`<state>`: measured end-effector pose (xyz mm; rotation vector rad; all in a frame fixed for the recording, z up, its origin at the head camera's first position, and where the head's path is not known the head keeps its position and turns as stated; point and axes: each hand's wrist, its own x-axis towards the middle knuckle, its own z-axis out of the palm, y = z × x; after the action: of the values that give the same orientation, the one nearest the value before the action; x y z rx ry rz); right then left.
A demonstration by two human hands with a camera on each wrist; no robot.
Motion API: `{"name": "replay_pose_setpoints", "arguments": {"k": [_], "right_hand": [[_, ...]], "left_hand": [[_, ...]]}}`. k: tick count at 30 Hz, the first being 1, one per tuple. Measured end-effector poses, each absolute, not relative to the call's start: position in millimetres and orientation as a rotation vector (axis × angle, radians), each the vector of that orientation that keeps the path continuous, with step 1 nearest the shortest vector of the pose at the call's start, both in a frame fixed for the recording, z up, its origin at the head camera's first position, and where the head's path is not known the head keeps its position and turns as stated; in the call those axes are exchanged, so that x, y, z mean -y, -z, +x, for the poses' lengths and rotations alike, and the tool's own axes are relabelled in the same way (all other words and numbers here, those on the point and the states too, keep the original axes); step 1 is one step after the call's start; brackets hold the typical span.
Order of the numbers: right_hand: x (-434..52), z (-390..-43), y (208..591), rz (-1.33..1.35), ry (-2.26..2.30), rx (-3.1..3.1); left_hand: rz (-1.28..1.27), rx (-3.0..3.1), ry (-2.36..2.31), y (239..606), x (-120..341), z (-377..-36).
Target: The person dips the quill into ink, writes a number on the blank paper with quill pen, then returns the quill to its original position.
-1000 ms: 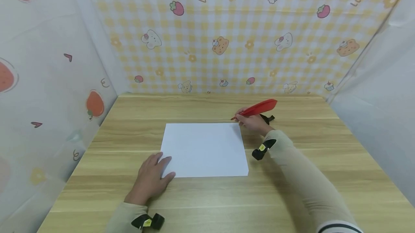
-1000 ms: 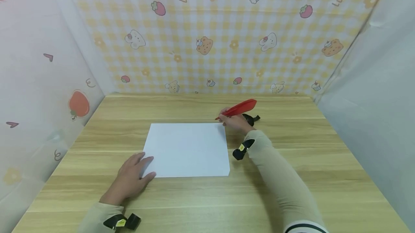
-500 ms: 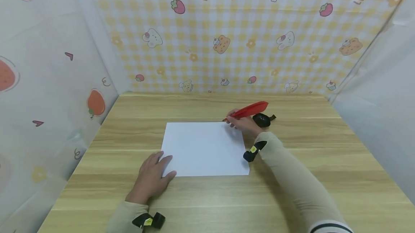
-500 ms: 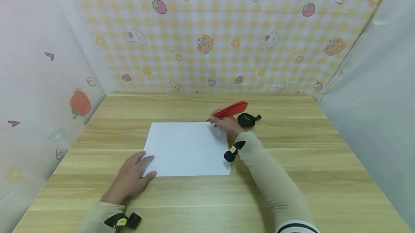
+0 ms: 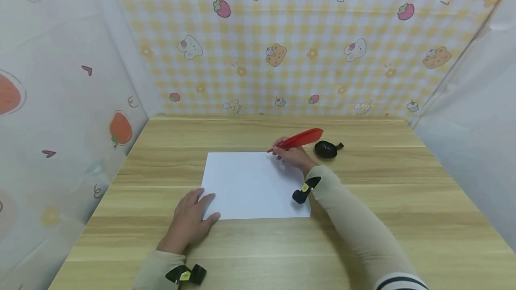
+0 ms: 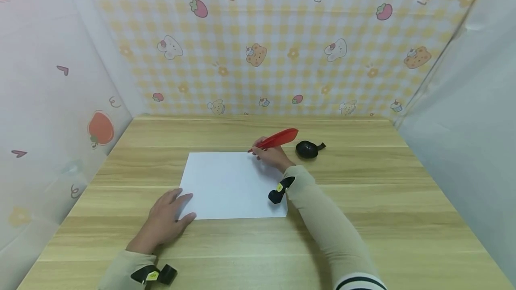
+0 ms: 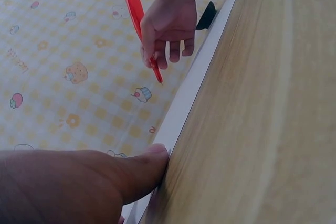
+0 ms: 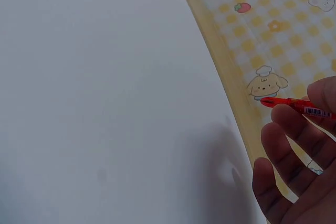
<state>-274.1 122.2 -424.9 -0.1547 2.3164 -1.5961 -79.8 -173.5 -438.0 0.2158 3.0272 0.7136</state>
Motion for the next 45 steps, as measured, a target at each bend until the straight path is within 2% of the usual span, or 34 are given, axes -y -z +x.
{"name": "replay_pose_setpoints", "arguments": {"k": [6, 23, 32, 45], "right_hand": [[-114.6, -270.8, 426.1, -0.213, 1.622, -2.350], [-88.5, -270.1, 432.4, -0.143, 1.704, -2.279], [-77.7, -271.4, 433.8, -0.096, 1.696, -2.301], [-64.2, -271.1, 441.9, -0.121, 1.735, -2.338]], "left_hand": [[0.214, -3.030, -0.707, 437.8, 172.8, -80.2], [0.224, -3.021, -0.718, 437.8, 174.3, -79.5], [0.239, -3.067, -0.696, 449.4, 176.2, -82.5], [0.241, -3.064, -0.712, 447.6, 175.3, -82.6]]}}
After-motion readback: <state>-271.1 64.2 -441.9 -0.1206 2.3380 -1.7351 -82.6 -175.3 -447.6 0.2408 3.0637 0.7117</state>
